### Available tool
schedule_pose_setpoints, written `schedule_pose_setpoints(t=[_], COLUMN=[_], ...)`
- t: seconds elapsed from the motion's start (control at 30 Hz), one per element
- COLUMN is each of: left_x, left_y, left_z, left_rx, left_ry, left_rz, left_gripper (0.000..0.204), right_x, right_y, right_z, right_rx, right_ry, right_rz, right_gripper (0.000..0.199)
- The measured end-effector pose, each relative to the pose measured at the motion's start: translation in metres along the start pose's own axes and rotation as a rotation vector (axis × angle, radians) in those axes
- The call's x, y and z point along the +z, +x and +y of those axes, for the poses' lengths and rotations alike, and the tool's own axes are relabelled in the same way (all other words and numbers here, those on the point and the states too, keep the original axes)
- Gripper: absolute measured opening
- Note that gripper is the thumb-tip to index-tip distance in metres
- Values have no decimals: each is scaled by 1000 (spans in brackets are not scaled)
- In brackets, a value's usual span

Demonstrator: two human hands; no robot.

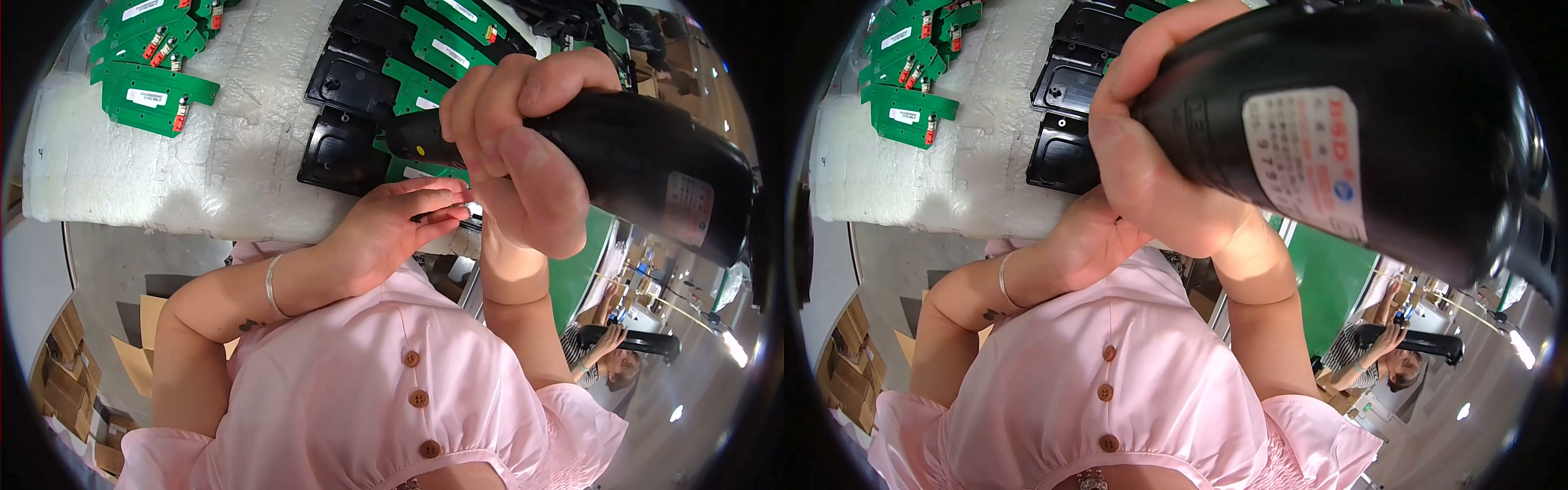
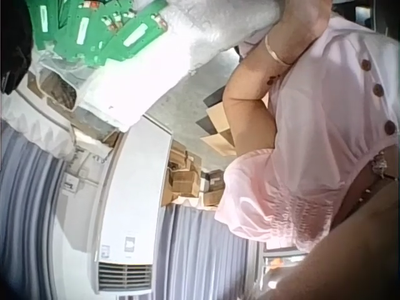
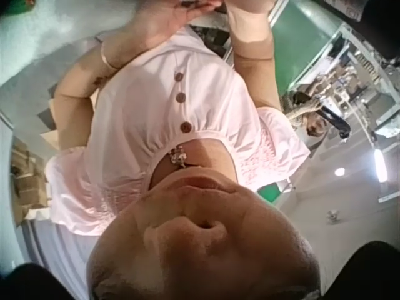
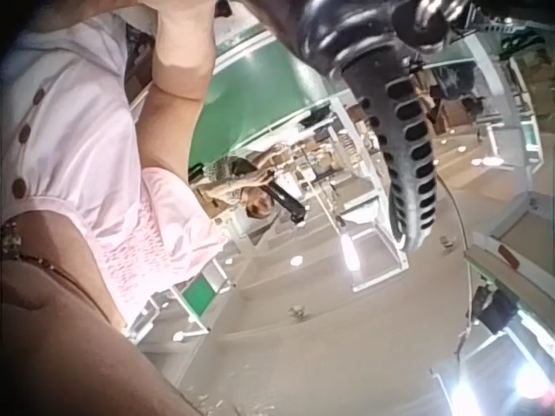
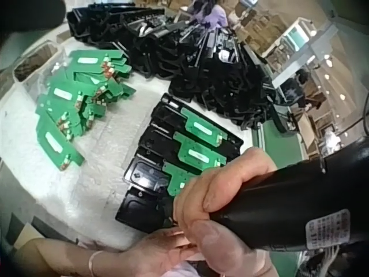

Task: Assemble small electronic boards and plastic components onto printer toner cartridges and secure them with an electric screwdriver.

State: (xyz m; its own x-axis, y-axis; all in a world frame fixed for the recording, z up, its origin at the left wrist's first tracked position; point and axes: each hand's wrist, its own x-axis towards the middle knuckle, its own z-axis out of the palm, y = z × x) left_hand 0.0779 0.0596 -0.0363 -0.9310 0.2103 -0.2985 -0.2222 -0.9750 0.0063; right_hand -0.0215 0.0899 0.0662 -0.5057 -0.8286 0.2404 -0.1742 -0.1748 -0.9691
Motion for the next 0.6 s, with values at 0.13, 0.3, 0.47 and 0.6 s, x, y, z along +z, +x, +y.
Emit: schedule_pose_setpoints(t=[0.13, 0.3, 0.47, 0.6], left_x=[3, 13, 38, 43], left_y=[-2, -35, -74, -98], left_z=[12, 33, 153, 290], left_rx=[-20, -248, 274, 672], left_ry=[45, 32, 426, 516], left_rz=[16, 60, 88, 98], left_gripper=[27, 21, 22, 24], right_x=[-16, -81, -165, -207], right_y=[3, -10, -39, -65], right_z=[-3, -36, -11, 14], right_rx=[-137, -222, 141, 298], right_ry=[173, 312, -5, -34], right_rz=[63, 268, 737, 808], right_gripper=[30, 29, 28, 34])
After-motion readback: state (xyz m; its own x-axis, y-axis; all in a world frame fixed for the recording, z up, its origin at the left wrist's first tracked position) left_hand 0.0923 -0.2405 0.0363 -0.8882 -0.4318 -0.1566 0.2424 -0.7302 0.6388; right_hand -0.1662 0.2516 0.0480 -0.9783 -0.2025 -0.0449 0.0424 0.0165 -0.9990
